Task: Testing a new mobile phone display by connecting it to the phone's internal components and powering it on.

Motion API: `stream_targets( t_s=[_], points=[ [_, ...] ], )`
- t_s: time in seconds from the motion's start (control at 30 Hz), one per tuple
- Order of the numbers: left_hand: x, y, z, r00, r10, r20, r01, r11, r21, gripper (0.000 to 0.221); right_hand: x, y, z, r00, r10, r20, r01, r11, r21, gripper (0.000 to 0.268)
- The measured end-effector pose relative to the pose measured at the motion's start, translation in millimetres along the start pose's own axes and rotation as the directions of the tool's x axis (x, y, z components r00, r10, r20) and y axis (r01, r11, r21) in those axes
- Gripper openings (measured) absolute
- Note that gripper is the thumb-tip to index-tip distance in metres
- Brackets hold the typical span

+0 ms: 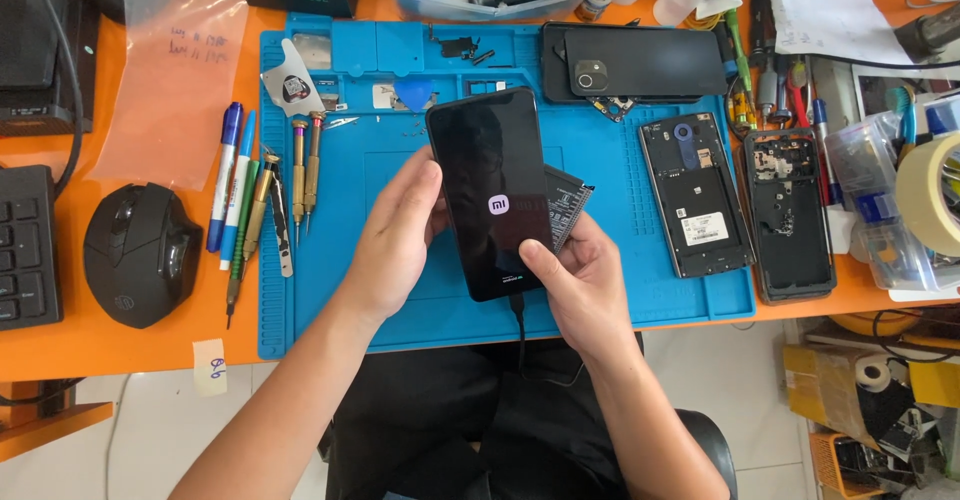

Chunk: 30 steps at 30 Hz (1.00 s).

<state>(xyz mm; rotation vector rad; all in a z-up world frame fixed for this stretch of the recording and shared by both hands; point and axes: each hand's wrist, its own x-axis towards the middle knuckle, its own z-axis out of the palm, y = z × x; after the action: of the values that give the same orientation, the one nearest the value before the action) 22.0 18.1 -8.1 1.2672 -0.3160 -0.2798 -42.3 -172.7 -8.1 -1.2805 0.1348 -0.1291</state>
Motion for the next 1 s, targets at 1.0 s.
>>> stream_targets(
  t_s=[1.0],
  points=[
    [-1,1,-1,0.995,0.08,-0.052,-0.071,0.985,0.159,0.051,0,-3,0,1.0,0.018,0.011,-0.017,0.999,-0.045,0.036]
  ],
)
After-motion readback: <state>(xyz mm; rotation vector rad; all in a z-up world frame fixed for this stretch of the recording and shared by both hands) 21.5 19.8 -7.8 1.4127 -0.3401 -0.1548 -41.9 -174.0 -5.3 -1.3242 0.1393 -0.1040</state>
